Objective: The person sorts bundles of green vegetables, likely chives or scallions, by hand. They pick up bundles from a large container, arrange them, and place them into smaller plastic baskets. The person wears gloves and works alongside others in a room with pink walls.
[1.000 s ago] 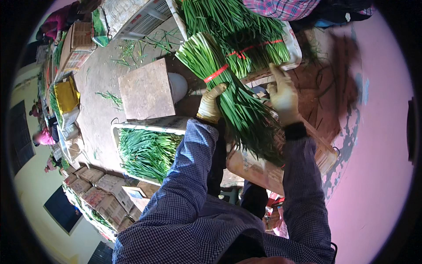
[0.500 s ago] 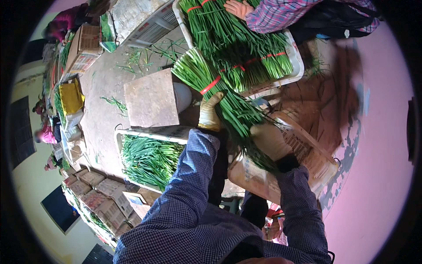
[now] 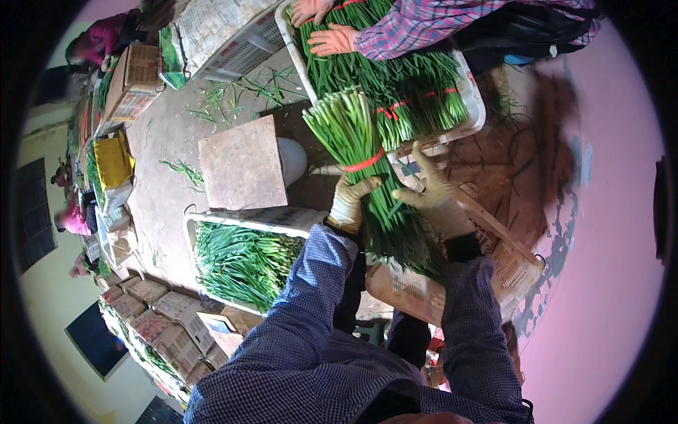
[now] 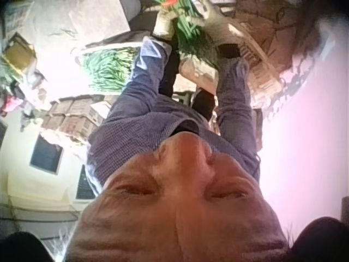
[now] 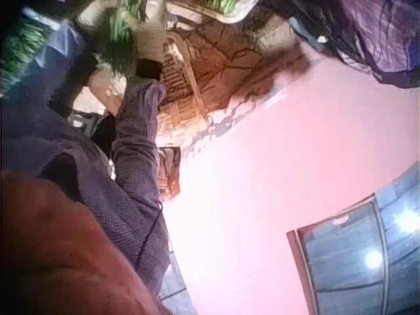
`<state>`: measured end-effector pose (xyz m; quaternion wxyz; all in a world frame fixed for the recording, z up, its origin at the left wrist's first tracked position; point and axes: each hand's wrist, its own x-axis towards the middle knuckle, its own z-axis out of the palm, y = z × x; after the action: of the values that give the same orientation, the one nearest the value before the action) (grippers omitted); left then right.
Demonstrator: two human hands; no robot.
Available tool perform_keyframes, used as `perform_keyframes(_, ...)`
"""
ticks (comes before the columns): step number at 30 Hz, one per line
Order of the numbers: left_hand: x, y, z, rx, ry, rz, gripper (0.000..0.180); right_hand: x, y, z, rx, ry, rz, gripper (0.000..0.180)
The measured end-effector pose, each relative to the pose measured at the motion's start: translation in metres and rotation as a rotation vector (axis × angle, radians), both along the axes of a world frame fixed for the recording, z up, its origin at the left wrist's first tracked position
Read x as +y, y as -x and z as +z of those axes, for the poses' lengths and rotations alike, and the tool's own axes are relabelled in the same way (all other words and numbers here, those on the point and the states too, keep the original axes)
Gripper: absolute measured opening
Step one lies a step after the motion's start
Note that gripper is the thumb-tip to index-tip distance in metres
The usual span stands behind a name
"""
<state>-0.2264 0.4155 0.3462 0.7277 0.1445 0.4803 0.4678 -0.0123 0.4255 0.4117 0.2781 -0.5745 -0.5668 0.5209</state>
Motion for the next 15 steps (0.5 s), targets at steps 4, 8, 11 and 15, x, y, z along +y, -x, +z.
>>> perform_keyframes(4,0.001,-0.021,0.024,-0.138,0.034,0.027,0.048,-0.038,0.025,-0.027,0.121,0.236,0.029,0.120)
perform_keyframes(8,-0.003,-0.026,0.020,-0.270,0.130,0.009,0.053,-0.086,0.044,-0.058,0.258,0.278,-0.175,0.116)
perform_keyframes(11,-0.012,-0.025,0.014,-0.325,0.159,-0.009,0.056,-0.084,0.039,-0.041,0.169,0.351,-0.147,0.111)
perform_keyframes(15,-0.015,-0.033,0.015,-0.360,0.153,-0.082,0.064,-0.092,0.032,-0.032,-0.089,0.244,-0.195,0.107)
